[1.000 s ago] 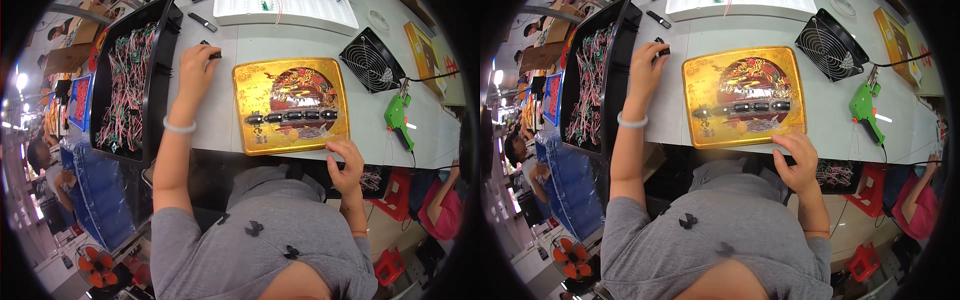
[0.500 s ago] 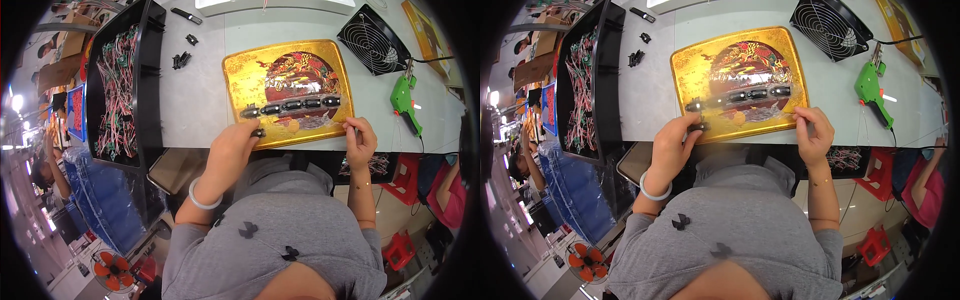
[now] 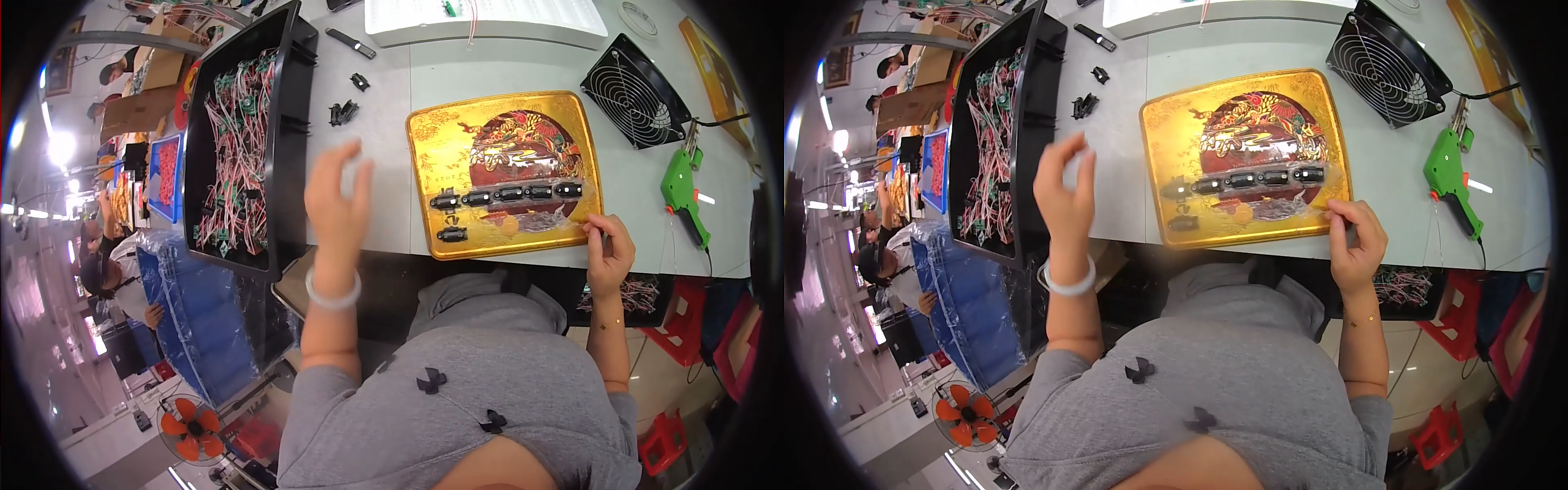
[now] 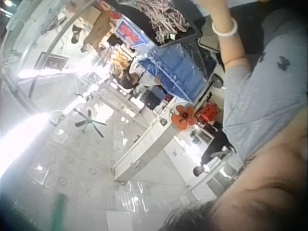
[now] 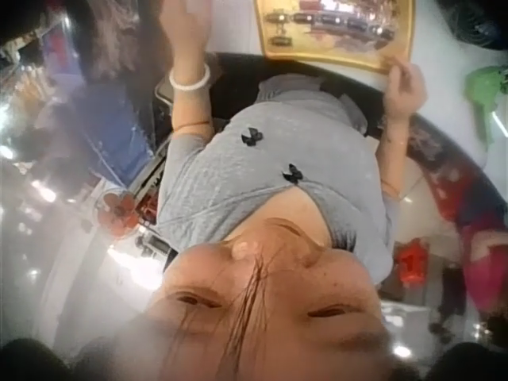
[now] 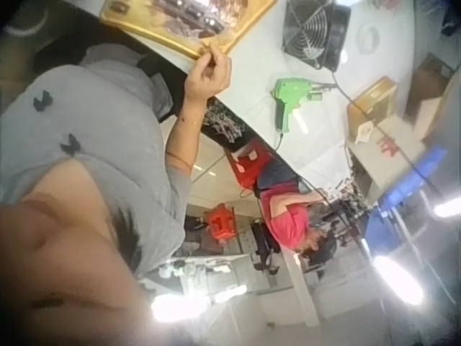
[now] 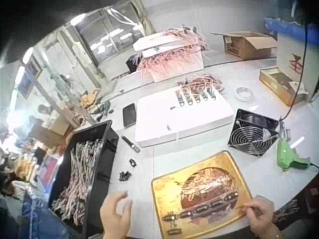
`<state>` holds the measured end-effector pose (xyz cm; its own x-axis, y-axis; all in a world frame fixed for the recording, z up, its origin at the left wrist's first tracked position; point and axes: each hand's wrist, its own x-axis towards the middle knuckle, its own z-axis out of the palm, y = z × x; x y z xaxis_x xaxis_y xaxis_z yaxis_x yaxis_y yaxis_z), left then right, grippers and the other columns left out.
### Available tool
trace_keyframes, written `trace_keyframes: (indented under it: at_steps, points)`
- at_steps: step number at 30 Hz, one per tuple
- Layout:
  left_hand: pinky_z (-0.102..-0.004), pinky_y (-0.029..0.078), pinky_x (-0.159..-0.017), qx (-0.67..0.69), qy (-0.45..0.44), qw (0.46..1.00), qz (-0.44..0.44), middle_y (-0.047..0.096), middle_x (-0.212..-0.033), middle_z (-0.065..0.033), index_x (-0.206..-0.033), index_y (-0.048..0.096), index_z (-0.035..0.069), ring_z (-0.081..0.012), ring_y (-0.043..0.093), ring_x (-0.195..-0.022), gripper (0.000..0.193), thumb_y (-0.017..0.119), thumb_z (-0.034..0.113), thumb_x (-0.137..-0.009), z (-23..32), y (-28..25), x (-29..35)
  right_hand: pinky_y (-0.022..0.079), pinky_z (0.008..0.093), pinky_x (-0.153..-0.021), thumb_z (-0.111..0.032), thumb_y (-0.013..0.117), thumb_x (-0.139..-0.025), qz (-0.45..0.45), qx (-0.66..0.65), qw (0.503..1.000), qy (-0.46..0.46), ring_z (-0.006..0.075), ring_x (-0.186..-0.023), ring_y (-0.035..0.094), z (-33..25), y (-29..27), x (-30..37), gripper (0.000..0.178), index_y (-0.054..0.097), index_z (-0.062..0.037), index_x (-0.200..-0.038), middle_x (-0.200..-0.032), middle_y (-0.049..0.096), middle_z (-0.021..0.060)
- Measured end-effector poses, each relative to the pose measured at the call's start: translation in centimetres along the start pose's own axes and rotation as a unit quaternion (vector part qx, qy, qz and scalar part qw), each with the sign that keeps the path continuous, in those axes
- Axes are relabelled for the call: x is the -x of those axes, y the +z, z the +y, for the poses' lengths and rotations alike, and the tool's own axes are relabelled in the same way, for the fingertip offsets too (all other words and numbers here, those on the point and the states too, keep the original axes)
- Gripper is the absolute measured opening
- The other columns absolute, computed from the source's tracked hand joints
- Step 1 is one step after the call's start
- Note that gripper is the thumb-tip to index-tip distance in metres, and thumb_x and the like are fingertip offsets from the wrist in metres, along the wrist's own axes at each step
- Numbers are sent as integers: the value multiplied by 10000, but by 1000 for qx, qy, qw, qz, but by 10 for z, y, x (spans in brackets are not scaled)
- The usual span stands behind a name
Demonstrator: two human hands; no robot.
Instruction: The person solders wires onto electronic components and connectors on a circuit board using a soldering gun or soldering iron.
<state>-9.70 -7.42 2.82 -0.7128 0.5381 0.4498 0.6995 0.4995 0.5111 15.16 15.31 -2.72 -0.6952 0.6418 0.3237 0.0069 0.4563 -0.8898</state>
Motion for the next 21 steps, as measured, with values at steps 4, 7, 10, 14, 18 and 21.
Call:
trace_keyframes:
  at_steps: [4, 7, 10, 14, 18, 21]
  points:
    - [-360, 433, -745, -198, 98, 974, 46, 587, -836, -105, -929, 603, 44, -282, 553, -805, 251, 639, 18, -682, -43, 28, -48, 406, 219, -591, 79, 511, -761, 6, -19, 1000, 0, 142, -640, 527, 0, 1, 0, 145, 588, 33, -874, -717, 572, 86]
    - [-376, 421, -731, -235, 91, 968, -17, 597, -812, -98, -948, 614, 71, -296, 545, -803, 300, 643, 12, -656, -70, 36, -55, 411, 225, -585, 75, 509, -764, 5, -10, 1000, -13, 137, -648, 528, -1, 1, 0, 145, 590, 29, -876, -730, 576, 89]
    - [-276, 450, -733, -7, -37, 999, 36, 606, -820, -84, -947, 594, 26, -193, 574, -805, 231, 593, -42, -726, -43, 27, -45, 424, 238, -584, 72, 527, -751, 3, 10, 1000, -15, 148, -658, 535, -7, 3, 0, 149, 590, 24, -877, -742, 575, 94]
    - [-274, 473, -737, 394, -222, 877, -161, 630, -904, -81, -1137, 475, 48, -149, 601, -802, 435, 627, -3, -732, 38, 7, 7, 449, 296, -618, 30, 623, -674, -8, 145, 972, -184, 220, -696, 552, -22, 9, -2, 228, 602, -24, -894, -837, 577, 89]
    - [-285, 471, -759, 394, -191, 815, -380, 640, -856, -103, -1177, 431, 51, -167, 614, -819, 523, 660, -9, -711, 84, -1, 46, 458, 287, -591, -29, 698, -623, -155, 21, 947, -282, 230, -725, 566, -64, 33, -8, 298, 618, -38, -910, -821, 581, 85]
    - [-283, 476, -749, 401, -198, 805, -389, 638, -875, -99, -1186, 419, 45, -173, 617, -810, 535, 661, -8, -712, 84, 1, 52, 481, 294, -568, -76, 693, -639, -256, -17, 933, -253, 212, -718, 595, -62, 47, 0, 264, 624, -40, -891, -840, 591, 80]
